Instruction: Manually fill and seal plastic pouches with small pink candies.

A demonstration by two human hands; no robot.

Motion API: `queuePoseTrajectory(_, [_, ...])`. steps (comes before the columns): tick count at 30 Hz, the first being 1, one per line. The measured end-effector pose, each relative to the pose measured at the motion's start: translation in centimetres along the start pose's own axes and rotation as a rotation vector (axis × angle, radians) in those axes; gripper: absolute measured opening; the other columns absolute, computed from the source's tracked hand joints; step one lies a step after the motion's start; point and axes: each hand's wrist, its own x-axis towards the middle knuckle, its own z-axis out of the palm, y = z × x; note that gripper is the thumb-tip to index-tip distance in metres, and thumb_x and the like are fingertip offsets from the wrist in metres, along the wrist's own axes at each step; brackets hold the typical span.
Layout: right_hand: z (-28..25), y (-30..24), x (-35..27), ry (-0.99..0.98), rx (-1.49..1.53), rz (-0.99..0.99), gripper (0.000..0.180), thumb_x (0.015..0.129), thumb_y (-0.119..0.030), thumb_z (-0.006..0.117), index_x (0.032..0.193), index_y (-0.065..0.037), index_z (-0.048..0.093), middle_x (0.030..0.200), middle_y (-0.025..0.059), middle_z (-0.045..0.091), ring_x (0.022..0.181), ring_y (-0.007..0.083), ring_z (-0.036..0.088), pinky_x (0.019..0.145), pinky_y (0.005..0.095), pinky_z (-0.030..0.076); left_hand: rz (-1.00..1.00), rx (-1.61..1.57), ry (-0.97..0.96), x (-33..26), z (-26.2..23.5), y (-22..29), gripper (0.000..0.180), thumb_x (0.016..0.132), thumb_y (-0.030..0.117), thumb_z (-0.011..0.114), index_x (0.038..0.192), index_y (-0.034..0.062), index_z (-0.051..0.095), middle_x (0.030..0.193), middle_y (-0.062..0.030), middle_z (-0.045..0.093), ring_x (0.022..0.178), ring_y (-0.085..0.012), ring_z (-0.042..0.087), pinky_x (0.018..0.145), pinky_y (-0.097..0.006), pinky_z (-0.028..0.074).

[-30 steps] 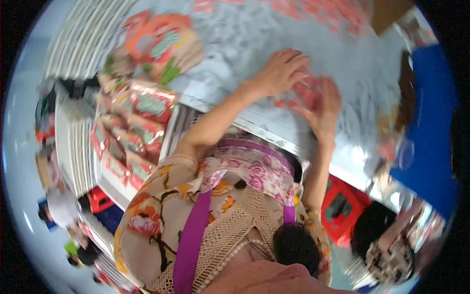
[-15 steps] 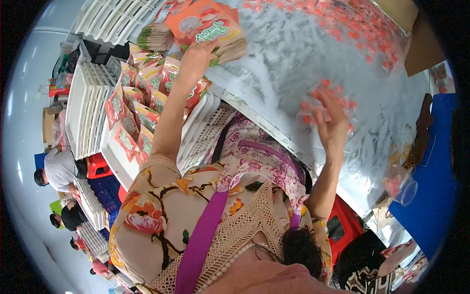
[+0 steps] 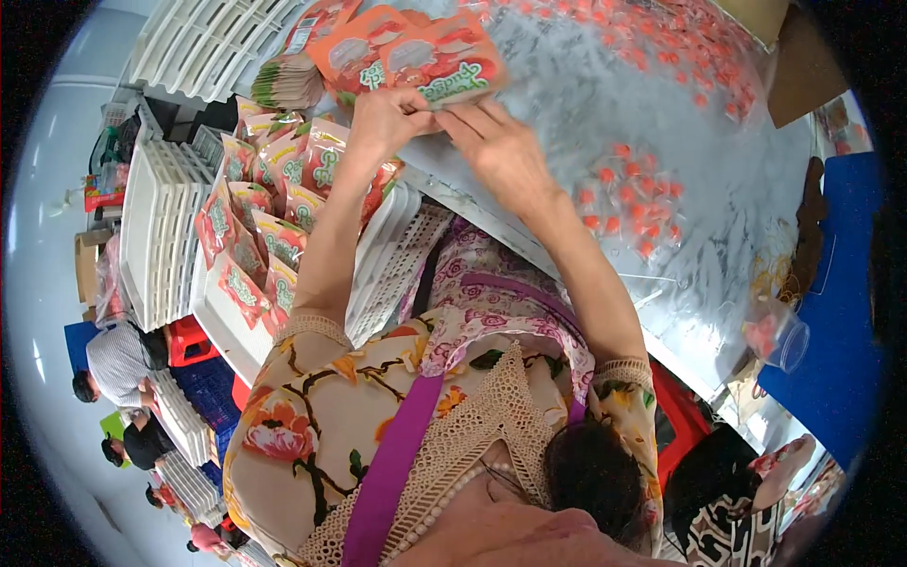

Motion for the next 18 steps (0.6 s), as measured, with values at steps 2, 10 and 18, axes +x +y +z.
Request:
queuePoseTrajectory(2, [1.2,0.7,-0.2,-0.022,-0.159,-0.029,0.037,0.067,-0.007,0.063,0.104,-0.007,0.064,0.1,0.0061,0.063,0.088,0.0229,0.062,0.071,0.0352,0.054,0.037,-0.023,-0.026,0.1,0.5,-0.4,0.017,0.077,0.015,0.073,0.077,0.0016,0.064,0.061,-0.0005,0.059,0.057,-0.0042,0.05,0.053,-0.023,0.041])
queuePoseTrajectory(10, [0.0,0.6,-0.9,0.0,-0.222,-0.04,0.022,0.068,-0.009,0.06,0.09,-0.008,0.062,0.089,0.0028,0.059,0.084,0.0209,0.06,0.065,0.0329,0.054,-0.136,-0.322,-0.211,0.7,1.4,1.5,0.016,0.076,0.011,0.069,0.085,0.0024,0.059,0.066,-0.0057,0.06,0.063,-0.0089,0.054,0.058,-0.025,0.043])
queuePoseTrajectory(18, [-0.6,-0.2,-2.4,-0.021,-0.283,0.007,0.016,0.066,-0.012,0.06,0.082,-0.009,0.058,0.087,0.0022,0.055,0.082,0.0198,0.056,0.064,0.0321,0.052,0.206,0.06,0.046,2.0,0.8,3.1,0.022,0.076,0.0,0.054,0.096,0.0023,0.064,0.087,-0.0159,0.068,0.084,-0.0324,0.067,0.073,-0.038,0.051])
